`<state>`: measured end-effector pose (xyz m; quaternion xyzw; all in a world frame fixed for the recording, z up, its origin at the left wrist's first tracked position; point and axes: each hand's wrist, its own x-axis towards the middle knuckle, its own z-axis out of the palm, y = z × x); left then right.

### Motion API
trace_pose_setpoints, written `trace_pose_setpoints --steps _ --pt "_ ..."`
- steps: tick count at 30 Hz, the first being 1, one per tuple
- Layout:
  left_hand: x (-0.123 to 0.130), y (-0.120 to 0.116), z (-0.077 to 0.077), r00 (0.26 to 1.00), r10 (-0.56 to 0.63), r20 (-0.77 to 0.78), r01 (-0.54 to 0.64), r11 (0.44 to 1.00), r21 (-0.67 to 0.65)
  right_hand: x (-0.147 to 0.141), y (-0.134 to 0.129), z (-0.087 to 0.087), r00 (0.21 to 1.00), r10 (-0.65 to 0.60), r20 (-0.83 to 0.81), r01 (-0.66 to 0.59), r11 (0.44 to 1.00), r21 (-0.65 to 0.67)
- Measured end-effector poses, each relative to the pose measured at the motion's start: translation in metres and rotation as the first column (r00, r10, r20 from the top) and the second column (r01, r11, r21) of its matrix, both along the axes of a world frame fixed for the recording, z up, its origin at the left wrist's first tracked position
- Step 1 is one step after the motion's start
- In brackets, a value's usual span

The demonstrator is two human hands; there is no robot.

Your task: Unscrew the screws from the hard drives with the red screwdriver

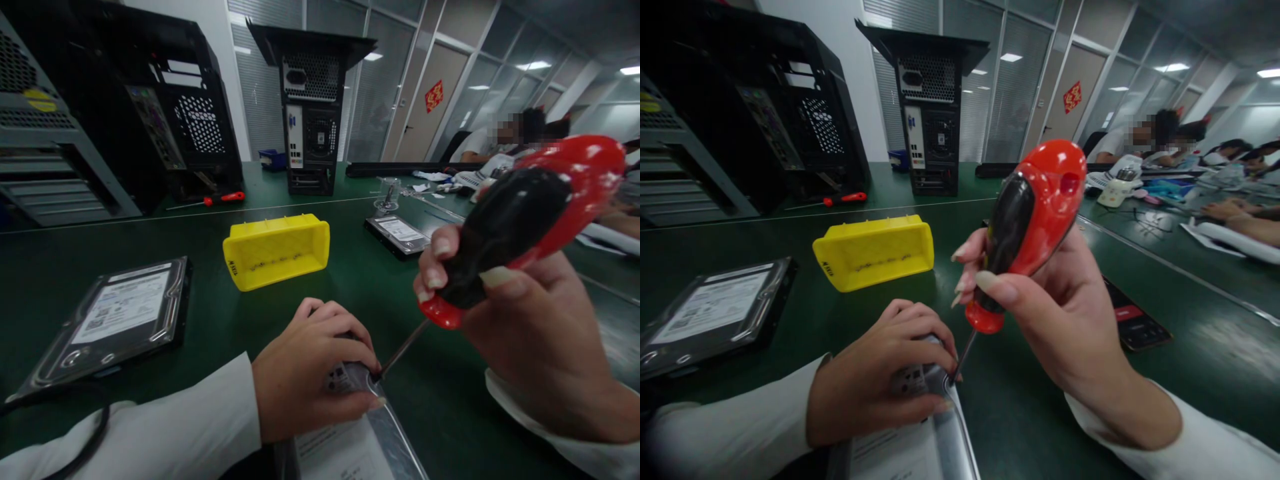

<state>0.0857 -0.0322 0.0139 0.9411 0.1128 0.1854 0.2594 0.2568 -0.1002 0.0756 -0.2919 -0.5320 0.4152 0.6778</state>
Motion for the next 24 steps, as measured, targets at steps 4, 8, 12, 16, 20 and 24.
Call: trace_pose_setpoints --steps 4,8,12,16,20,24 --pt "0.000 0.000 0.000 1.000 0.004 -0.003 -0.004 1.000 -0.002 -0.002 -0.003 0.000 0.997 0.073 -0.014 -0.072 0.997 0.008" --pt "0.000 0.000 0.000 1.000 0.002 0.001 -0.002 1.000 -0.006 -0.003 -0.003 -0.001 0.989 0.124 -0.078 -0.129 0.990 -0.059" --pt "0.000 0.000 0.000 1.000 0.002 0.002 -0.002 1.000 0.000 -0.001 0.002 -0.006 0.996 0.060 -0.059 -0.064 0.996 -0.069" --pt "0.000 0.000 -0.001 1.000 0.007 -0.003 -0.007 1.000 0.003 0.002 0.009 -0.012 1.000 -0.009 0.001 0.009 0.998 -0.054" --pt "0.000 -0.001 -0.001 1.000 0.008 0.001 -0.008 1.000 -0.004 0.001 0.008 -0.015 0.998 0.012 0.063 -0.008 0.998 -0.067" --pt "0.000 -0.001 0.000 1.000 0.007 -0.009 -0.007 1.000 -0.007 -0.003 0.002 -0.015 0.991 0.130 -0.026 -0.132 0.987 -0.094"
